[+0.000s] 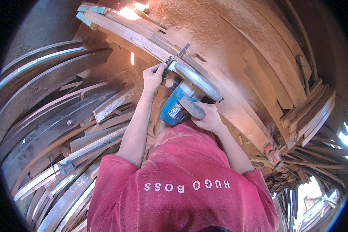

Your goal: The person cuts a wooden board using a circular saw and then uses an electric planer to smooth the surface of the wood.

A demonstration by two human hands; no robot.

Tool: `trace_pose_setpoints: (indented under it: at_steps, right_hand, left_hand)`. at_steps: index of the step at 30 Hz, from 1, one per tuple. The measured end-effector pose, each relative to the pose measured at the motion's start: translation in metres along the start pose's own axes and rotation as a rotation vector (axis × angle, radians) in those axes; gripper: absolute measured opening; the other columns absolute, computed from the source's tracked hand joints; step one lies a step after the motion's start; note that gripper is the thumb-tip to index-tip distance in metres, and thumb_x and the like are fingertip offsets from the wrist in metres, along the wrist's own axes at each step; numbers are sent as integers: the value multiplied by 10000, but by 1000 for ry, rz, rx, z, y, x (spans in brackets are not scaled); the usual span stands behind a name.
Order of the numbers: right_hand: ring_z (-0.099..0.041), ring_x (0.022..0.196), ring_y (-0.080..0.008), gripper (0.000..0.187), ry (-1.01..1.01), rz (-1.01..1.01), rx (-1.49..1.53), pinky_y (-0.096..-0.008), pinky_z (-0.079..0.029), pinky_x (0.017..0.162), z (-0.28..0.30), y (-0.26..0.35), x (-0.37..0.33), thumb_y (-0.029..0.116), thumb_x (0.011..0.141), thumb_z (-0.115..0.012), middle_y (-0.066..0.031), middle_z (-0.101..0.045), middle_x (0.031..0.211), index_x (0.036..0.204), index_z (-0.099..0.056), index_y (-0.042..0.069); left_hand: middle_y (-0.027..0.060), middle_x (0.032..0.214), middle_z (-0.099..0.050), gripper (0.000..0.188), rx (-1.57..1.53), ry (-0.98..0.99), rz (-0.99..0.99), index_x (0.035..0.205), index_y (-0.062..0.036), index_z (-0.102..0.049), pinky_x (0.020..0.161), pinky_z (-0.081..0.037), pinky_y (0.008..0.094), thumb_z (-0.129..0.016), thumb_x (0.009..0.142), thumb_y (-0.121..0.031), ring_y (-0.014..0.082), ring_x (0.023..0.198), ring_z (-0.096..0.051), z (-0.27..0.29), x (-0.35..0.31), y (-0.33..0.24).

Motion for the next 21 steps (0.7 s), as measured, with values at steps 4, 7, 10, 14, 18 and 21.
trace_pose_setpoints:
  at_steps: [4, 7, 10, 14, 18, 21]
  right_hand:
    - [-672, 809, -382, 353, 1, 14, -22, -400, -533, 730, -2, 5, 6, 78, 668, -742, -187, -668, 875, 1005, -656, 16]
    - [-673, 814, -384, 356, -4, 20, -18, -400, -534, 731, -3, 7, 10, 74, 667, -744, -187, -670, 878, 1007, -657, 18]
    - [-672, 816, -385, 360, -2, 11, -6, -400, -535, 731, -6, 7, 14, 70, 663, -746, -187, -672, 882, 1007, -657, 19]
    - [-672, 826, -391, 373, 1, 7, -8, -402, -535, 734, -10, 7, 19, 66, 656, -752, -185, -675, 892, 1014, -659, 22]
    - [-671, 837, -398, 385, -3, -4, -4, -404, -535, 741, -10, 13, 25, 64, 653, -755, -186, -676, 898, 1024, -659, 26]
    - [-670, 848, -402, 395, 0, -5, -11, -405, -536, 746, -12, 16, 30, 61, 650, -757, -189, -676, 904, 1031, -658, 25]
  left_hand:
    - [30, 861, -723, 316, -8, 16, 20, 1082, 31, -751, 665, -504, 244, -688, 940, -245, 77, 740, -624, 6, 4, -3]
    - [21, 794, -694, 291, -43, 15, 30, 1047, 29, -759, 598, -477, 243, -692, 934, -230, 72, 671, -596, 7, 7, -5]
    - [13, 741, -670, 267, -68, -14, -2, 1016, 28, -766, 554, -454, 240, -700, 925, -214, 69, 615, -572, 10, 9, -8]
    - [15, 745, -668, 270, -59, -26, -17, 1018, 27, -766, 548, -463, 239, -701, 922, -216, 74, 613, -573, 15, 12, -14]
    - [14, 738, -659, 276, -50, -10, 11, 1021, 27, -766, 527, -463, 244, -696, 921, -221, 76, 611, -572, 19, 13, -20]
    - [11, 729, -650, 278, -31, -28, -26, 1022, 22, -767, 510, -459, 246, -687, 923, -225, 77, 606, -569, 24, 16, -23]
Point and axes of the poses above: each hand's wrist, its own x-axis towards the middle knuckle, its own z-axis out of the back of the hand, y = z × x, the point moved 3 cm from there along x, towards the middle knuckle
